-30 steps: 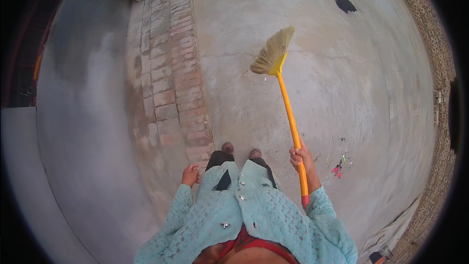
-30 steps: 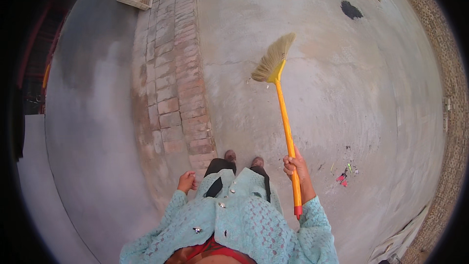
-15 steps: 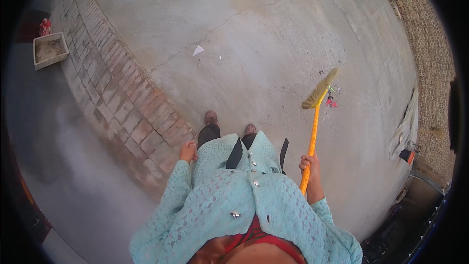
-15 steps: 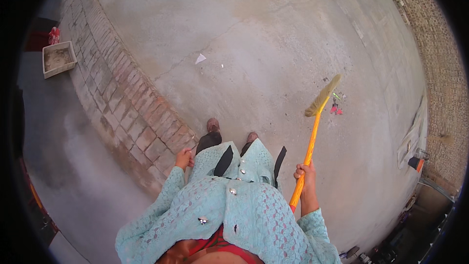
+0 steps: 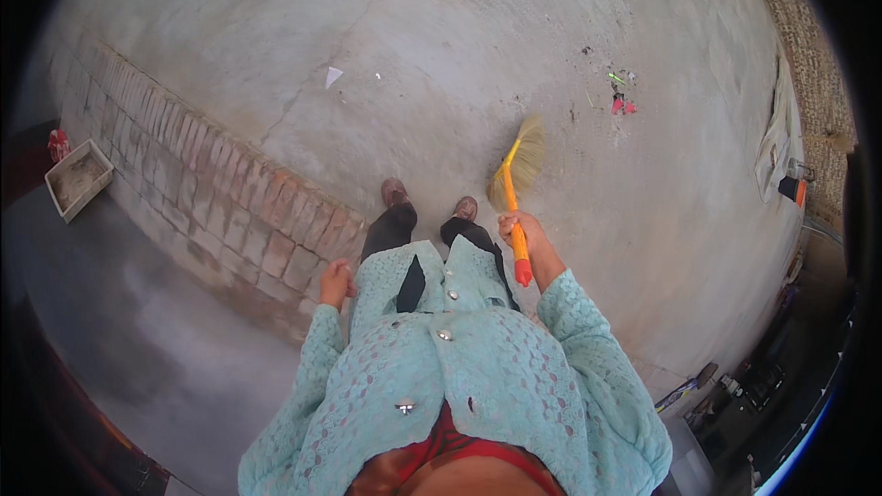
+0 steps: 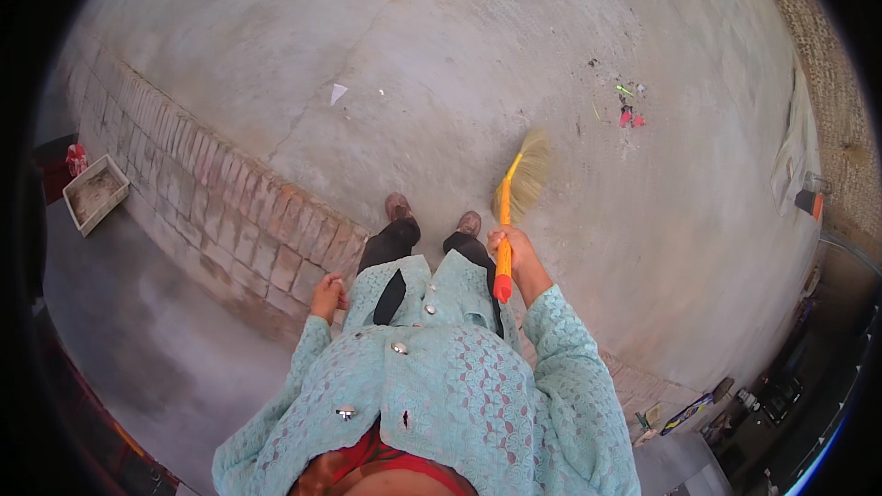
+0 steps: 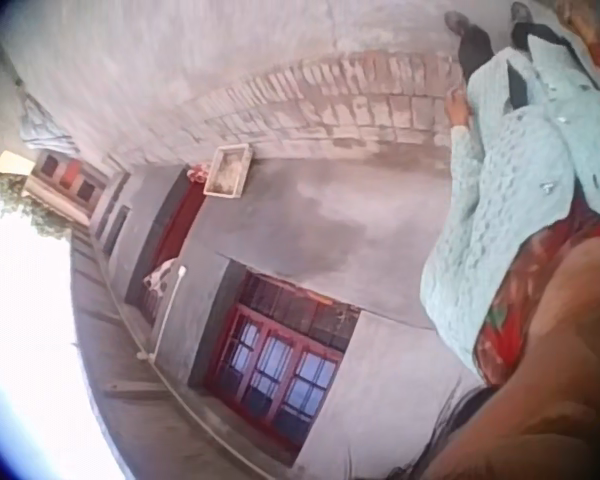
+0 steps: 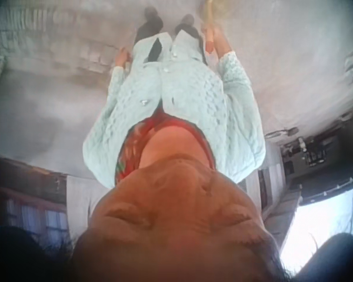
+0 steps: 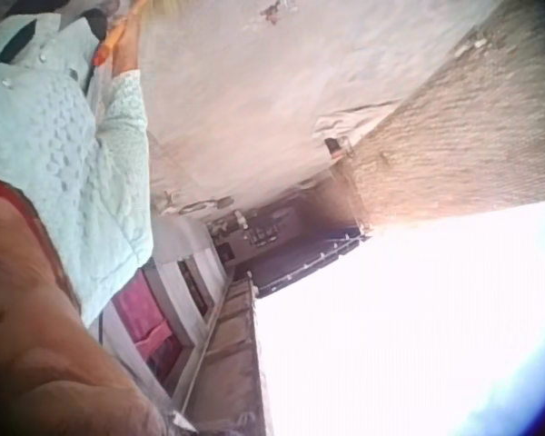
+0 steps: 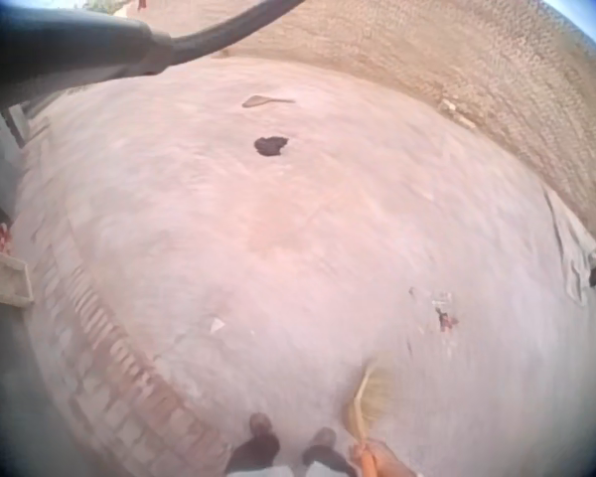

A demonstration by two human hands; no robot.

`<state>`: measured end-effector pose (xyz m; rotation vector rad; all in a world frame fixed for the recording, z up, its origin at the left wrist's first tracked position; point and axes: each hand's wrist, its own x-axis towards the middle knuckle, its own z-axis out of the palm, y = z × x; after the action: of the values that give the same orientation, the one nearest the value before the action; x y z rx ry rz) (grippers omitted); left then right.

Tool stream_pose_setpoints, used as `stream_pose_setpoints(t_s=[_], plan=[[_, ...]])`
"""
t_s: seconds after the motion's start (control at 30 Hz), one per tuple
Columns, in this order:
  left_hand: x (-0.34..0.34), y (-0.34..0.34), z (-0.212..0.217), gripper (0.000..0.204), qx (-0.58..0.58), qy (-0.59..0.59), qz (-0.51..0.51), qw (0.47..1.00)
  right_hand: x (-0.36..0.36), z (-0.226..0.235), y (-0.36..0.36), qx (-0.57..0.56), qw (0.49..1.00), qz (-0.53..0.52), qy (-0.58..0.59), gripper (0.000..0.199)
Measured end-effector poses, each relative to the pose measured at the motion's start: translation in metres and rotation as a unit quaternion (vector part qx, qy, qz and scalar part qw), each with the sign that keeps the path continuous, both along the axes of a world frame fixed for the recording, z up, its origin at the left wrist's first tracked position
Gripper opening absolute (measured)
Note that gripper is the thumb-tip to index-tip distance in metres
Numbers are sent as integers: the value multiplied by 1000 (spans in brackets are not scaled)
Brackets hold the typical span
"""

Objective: The person sweeps a tiled floor using a yellow broom, moving debris and dust into a pile. The person walks around the area, sweeping different sections and gathering scattered items.

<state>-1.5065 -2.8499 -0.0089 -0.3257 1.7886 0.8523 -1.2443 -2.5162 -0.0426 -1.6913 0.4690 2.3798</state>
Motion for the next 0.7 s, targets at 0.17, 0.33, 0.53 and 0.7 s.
stream_pose_setpoints(t_s=[0.17,0.33,0.53,0.7], plan=[[3,41,28,29,70,39,-43,996,-124,38,-20,129,976,112,138,41],[5,77,53,29,138,62,-80,985,-143,79,16,171,940,139,262,48],[16,121,85,29,186,26,-91,978,-53,125,32,320,901,227,187,62],[17,116,53,29,163,59,-158,972,84,171,19,313,920,208,112,73]])
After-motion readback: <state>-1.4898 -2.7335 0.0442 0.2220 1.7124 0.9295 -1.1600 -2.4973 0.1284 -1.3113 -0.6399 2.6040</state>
